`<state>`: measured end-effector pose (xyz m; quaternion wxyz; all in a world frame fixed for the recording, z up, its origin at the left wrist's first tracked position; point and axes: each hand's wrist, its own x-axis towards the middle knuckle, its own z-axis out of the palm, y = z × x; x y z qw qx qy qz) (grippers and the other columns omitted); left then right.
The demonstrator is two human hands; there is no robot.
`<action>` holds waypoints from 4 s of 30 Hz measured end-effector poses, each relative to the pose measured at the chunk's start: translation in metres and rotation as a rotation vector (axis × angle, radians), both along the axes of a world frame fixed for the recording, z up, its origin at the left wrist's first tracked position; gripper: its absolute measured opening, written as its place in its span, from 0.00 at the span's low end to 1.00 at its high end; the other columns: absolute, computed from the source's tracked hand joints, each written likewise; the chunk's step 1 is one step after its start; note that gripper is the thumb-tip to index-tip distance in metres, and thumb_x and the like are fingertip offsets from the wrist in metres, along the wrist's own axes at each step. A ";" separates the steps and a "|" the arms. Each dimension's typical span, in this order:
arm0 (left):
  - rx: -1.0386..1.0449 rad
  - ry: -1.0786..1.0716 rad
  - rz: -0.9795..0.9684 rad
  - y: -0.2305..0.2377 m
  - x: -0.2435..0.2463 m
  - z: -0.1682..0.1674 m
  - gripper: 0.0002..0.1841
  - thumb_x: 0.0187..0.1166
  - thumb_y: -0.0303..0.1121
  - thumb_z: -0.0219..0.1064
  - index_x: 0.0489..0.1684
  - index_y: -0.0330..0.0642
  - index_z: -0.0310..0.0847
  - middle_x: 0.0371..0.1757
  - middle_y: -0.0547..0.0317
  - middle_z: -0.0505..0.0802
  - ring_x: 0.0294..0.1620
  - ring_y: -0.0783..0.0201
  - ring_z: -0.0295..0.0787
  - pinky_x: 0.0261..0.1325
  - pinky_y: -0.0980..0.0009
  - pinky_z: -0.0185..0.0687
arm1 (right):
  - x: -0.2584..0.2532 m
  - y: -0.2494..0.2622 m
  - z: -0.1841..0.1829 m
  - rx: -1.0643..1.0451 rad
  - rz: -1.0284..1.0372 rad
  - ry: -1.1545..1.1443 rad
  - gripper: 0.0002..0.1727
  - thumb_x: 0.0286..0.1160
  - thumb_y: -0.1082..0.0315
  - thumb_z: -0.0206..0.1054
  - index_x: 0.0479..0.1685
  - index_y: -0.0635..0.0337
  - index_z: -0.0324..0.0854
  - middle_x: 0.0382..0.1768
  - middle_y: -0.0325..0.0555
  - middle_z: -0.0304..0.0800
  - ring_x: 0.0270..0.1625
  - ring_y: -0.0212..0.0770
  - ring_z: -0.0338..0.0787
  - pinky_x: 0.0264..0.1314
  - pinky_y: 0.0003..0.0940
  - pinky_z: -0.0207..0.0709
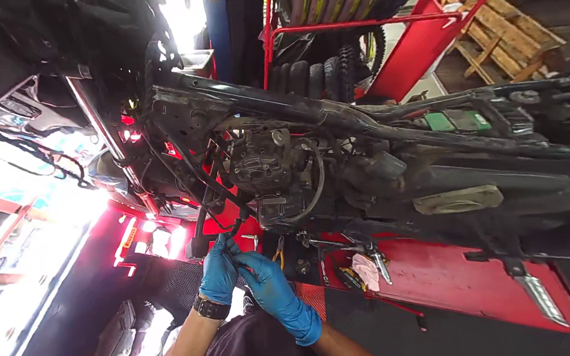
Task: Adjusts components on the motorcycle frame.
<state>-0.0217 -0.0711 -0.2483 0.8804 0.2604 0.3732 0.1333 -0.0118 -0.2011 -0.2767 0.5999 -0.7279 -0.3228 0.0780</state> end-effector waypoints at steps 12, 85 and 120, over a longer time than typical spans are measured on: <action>1.922 0.406 -0.835 0.053 0.117 0.092 0.26 0.93 0.47 0.50 0.80 0.40 0.74 0.68 0.39 0.90 0.69 0.40 0.87 0.71 0.37 0.78 | 0.152 0.012 0.145 -0.814 -0.313 -0.436 0.18 0.83 0.59 0.65 0.58 0.65 0.86 0.57 0.64 0.89 0.64 0.64 0.88 0.66 0.61 0.80; 1.470 -0.060 -0.784 0.120 0.147 0.134 0.26 0.97 0.47 0.43 0.46 0.39 0.86 0.19 0.71 0.76 0.18 0.76 0.69 0.26 0.76 0.71 | 0.116 -0.061 0.172 -0.665 -0.120 -0.575 0.13 0.85 0.58 0.62 0.49 0.57 0.87 0.38 0.54 0.91 0.43 0.59 0.93 0.41 0.63 0.82; 0.844 -0.108 -0.725 0.122 0.155 0.121 0.19 0.94 0.43 0.49 0.32 0.46 0.78 0.16 0.69 0.81 0.06 0.78 0.58 0.10 0.82 0.53 | 0.145 0.071 0.256 -1.180 0.229 -0.199 0.15 0.73 0.61 0.74 0.30 0.64 0.79 0.28 0.51 0.78 0.28 0.47 0.79 0.31 0.48 0.71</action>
